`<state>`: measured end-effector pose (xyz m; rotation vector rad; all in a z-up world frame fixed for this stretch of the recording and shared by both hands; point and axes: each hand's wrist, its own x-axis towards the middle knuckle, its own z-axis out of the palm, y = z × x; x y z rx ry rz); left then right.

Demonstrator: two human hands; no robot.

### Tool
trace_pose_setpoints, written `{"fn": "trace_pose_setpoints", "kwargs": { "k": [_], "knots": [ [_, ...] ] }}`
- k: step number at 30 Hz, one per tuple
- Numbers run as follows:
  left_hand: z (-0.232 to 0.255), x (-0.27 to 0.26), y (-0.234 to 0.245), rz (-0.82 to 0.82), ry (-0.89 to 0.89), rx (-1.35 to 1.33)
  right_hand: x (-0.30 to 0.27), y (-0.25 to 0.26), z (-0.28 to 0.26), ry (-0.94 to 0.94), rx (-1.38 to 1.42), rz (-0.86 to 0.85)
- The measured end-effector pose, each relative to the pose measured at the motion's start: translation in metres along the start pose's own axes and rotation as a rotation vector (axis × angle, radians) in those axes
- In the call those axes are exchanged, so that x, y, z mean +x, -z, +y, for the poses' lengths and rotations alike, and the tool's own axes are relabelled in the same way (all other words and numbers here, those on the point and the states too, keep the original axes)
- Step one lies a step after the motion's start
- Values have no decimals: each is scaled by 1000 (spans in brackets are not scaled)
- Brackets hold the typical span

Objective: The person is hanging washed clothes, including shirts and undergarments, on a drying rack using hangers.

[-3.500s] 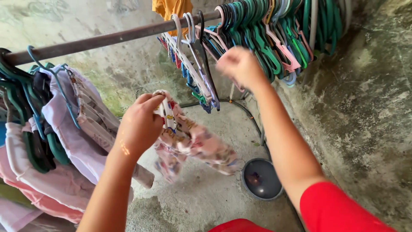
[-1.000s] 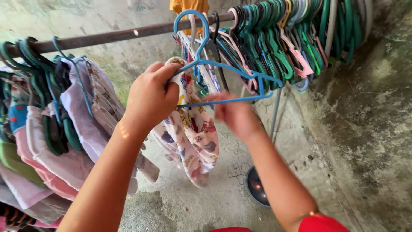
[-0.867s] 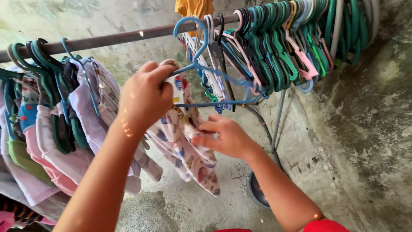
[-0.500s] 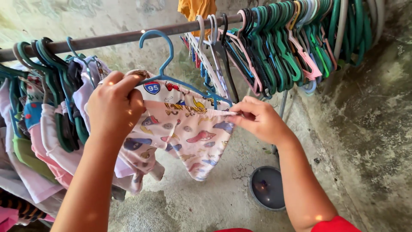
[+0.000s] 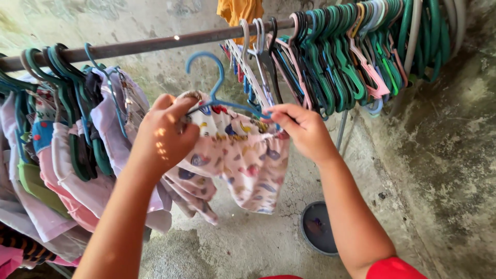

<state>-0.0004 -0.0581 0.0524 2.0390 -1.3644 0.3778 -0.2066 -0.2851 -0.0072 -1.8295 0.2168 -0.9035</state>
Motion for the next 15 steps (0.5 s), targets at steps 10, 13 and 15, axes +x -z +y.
{"fn": "trace_pose_setpoints", "kwargs": {
  "k": [10, 13, 15],
  "knots": [
    [-64, 13, 26, -589, 312, 62, -15, 34, 20, 125, -72, 36],
    [-69, 14, 26, -660, 387, 25, -17, 34, 26, 242, -158, 76],
    [-64, 16, 29, -694, 394, 15, -18, 33, 23, 197, -69, 93]
  ]
}}
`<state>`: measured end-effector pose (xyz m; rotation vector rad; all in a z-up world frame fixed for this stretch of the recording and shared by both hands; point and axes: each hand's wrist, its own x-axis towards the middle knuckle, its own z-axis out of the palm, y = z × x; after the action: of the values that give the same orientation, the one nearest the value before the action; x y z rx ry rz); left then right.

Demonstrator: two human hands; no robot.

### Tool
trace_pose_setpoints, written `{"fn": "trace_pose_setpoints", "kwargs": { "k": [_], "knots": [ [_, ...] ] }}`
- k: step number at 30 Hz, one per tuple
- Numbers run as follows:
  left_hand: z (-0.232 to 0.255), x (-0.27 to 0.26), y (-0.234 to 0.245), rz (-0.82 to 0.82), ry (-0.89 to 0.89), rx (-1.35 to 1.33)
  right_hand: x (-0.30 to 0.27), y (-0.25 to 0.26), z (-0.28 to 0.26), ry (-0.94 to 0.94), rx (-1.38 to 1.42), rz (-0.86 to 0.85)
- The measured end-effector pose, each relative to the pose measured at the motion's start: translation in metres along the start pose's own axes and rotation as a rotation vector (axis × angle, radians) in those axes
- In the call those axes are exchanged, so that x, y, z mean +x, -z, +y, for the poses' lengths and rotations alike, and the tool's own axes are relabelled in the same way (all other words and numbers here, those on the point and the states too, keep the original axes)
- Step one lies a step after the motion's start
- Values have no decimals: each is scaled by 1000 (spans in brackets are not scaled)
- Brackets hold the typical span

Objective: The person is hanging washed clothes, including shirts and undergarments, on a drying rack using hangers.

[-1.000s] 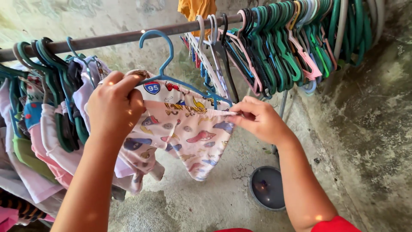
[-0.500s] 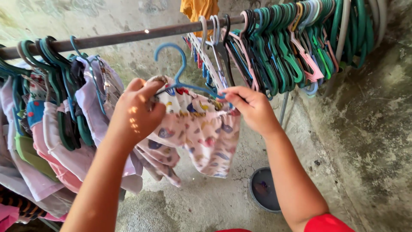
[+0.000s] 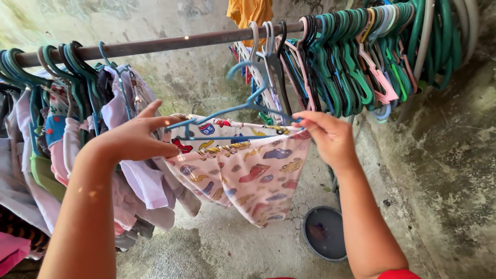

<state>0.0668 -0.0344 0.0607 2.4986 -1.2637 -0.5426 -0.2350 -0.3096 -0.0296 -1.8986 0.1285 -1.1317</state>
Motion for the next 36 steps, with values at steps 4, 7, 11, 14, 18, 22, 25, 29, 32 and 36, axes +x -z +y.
{"fn": "trace_pose_setpoints", "kwargs": {
  "k": [4, 7, 11, 14, 18, 22, 25, 29, 32, 36],
  "knots": [
    [7, 13, -7, -37, -11, 7, 2, -19, -20, 157, -281, 25],
    [-12, 35, -22, -18, -112, -67, 5, -36, -28, 242, -322, -43],
    [-31, 54, -56, 306, -310, -727, 10, -71, -29, 242, -404, 73],
    [-54, 73, -96, 593, -328, -928, 22, -107, -17, 206, -310, 114],
    [-77, 72, -137, 810, -302, -816, 55, -163, -1, 236, -328, 197],
    [-64, 30, -145, 765, -101, -799, 101, -221, 11, 430, -340, 252],
    [-70, 8, -150, 769, -43, -779, 118, -272, 27, 403, -294, 231],
    [-76, -18, -146, 819, -60, -763, 112, -347, 54, 338, -295, -21],
    [-86, -30, -146, 881, -65, -759, 106, -383, 51, 316, -171, -191],
    [-98, -47, -153, 959, -22, -858, 94, -398, 46, 349, -111, -302]
  ]
}}
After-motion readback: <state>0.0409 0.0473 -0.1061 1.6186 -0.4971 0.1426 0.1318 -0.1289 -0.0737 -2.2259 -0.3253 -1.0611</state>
